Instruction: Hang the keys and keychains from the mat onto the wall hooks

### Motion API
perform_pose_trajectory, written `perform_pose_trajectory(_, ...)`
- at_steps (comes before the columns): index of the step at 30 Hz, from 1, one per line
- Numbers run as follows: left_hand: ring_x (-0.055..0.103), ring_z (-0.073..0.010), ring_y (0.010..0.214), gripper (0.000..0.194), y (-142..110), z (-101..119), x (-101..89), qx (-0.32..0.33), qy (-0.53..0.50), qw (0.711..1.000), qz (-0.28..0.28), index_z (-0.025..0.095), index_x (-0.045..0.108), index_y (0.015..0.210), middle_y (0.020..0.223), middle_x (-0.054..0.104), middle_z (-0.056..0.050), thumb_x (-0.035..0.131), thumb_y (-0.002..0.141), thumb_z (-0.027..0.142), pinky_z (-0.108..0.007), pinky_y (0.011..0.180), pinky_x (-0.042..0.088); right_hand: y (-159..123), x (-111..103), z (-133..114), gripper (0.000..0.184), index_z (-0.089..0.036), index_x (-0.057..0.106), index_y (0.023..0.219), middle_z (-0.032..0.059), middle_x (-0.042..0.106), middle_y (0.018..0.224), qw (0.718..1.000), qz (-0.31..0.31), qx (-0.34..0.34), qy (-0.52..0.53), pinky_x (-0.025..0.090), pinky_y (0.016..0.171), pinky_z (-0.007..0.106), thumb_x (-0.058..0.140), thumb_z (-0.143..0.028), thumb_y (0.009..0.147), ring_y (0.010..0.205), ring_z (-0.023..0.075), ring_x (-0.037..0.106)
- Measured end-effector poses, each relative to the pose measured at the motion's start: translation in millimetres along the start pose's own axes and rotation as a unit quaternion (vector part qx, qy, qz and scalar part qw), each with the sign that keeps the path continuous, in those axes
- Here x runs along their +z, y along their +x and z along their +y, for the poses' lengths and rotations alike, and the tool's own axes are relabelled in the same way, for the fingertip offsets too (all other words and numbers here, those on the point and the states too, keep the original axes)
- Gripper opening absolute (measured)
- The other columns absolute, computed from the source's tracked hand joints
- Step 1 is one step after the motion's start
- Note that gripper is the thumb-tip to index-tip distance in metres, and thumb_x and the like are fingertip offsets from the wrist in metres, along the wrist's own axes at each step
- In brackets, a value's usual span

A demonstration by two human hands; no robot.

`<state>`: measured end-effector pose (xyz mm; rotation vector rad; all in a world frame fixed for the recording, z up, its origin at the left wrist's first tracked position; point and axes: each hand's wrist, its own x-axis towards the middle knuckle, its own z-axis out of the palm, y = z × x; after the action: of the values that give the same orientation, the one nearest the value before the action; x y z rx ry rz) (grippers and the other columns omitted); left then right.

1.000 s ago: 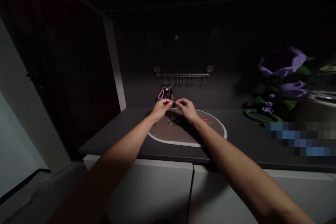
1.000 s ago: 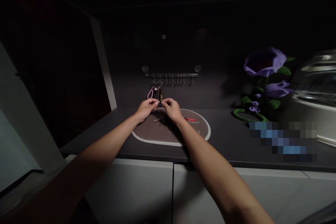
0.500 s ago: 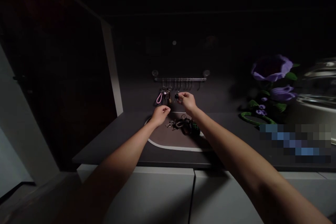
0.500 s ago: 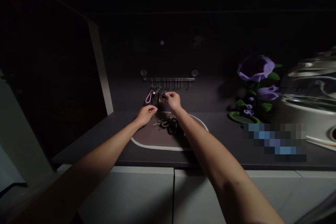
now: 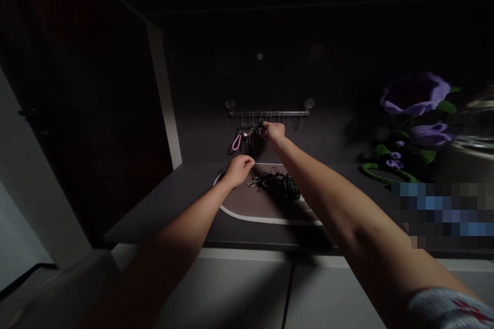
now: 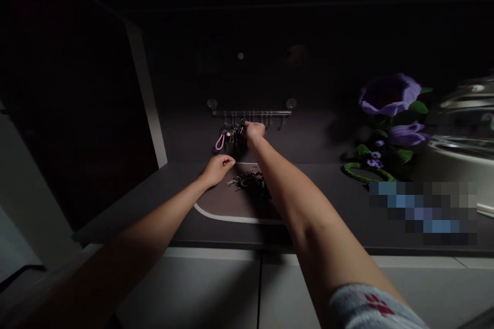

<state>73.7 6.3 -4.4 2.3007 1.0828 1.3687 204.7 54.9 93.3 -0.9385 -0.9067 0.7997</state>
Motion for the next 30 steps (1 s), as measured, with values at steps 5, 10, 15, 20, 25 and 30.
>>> perform_pose_trajectory(5,0.056,-0.0145,0.073,0.014,0,2,-1.2,-0.002,0.006,1.000,-0.002,0.013,0.066,0.076,0.077,0.065,-0.006,0.052,0.076,0.015,-0.025,0.068,0.042,-3,2,-1,0.015,-0.015,0.051,0.062,-0.0034,0.051,0.049,0.996,0.033,0.065,0.051,0.046,0.048,0.021,0.051,-0.005,0.074,0.045,0.0067,0.049)
perform_pose_trajectory(10,0.056,-0.0149,0.073,0.015,2,0,-1.9,-0.001,0.011,1.000,-0.005,0.013,0.066,0.078,0.078,0.065,-0.006,0.051,0.076,0.017,-0.026,0.069,0.043,-6,-1,3,0.016,-0.014,0.052,0.063,-0.0031,0.051,0.049,0.996,0.030,0.069,0.053,0.045,0.046,0.021,0.049,-0.005,0.076,0.042,0.0060,0.047)
perform_pose_trajectory(15,0.057,-0.0148,0.073,0.014,3,-2,-2.5,-0.007,-0.007,1.000,-0.002,0.013,0.066,0.078,0.078,0.066,-0.006,0.052,0.075,0.017,-0.026,0.070,0.043,-4,-3,12,0.013,-0.013,0.053,0.064,-0.0030,0.052,0.049,0.996,0.023,0.072,0.047,0.046,0.048,0.022,0.051,-0.006,0.075,0.043,0.0065,0.048)
perform_pose_trajectory(20,0.056,-0.0140,0.068,0.013,3,-2,-3.6,-0.030,-0.034,0.999,-0.002,0.013,0.066,0.076,0.075,0.066,-0.005,0.054,0.074,0.017,-0.026,0.067,0.044,0,-6,17,0.013,-0.015,0.051,0.067,-0.0041,0.052,0.051,0.997,0.004,0.072,0.026,0.046,0.050,0.021,0.048,-0.006,0.076,0.046,0.0064,0.049)
perform_pose_trajectory(25,0.055,-0.0129,0.064,0.012,3,-2,-5.0,-0.044,-0.062,0.997,-0.013,0.014,0.066,0.075,0.071,0.065,-0.004,0.055,0.073,0.018,-0.025,0.064,0.043,0,-9,18,0.014,-0.015,0.051,0.066,-0.0036,0.053,0.053,0.997,-0.015,0.070,0.018,0.046,0.052,0.022,0.046,-0.006,0.075,0.047,0.0068,0.050)
perform_pose_trajectory(30,0.052,-0.0111,0.058,0.011,1,1,-7.6,-0.063,-0.085,0.994,-0.029,0.014,0.066,0.073,0.065,0.063,-0.001,0.056,0.071,0.019,-0.023,0.060,0.042,-1,-11,20,0.018,-0.016,0.048,0.060,-0.0040,0.049,0.045,0.998,-0.034,0.017,-0.047,0.047,0.052,0.022,0.044,-0.004,0.073,0.043,0.0073,0.047)
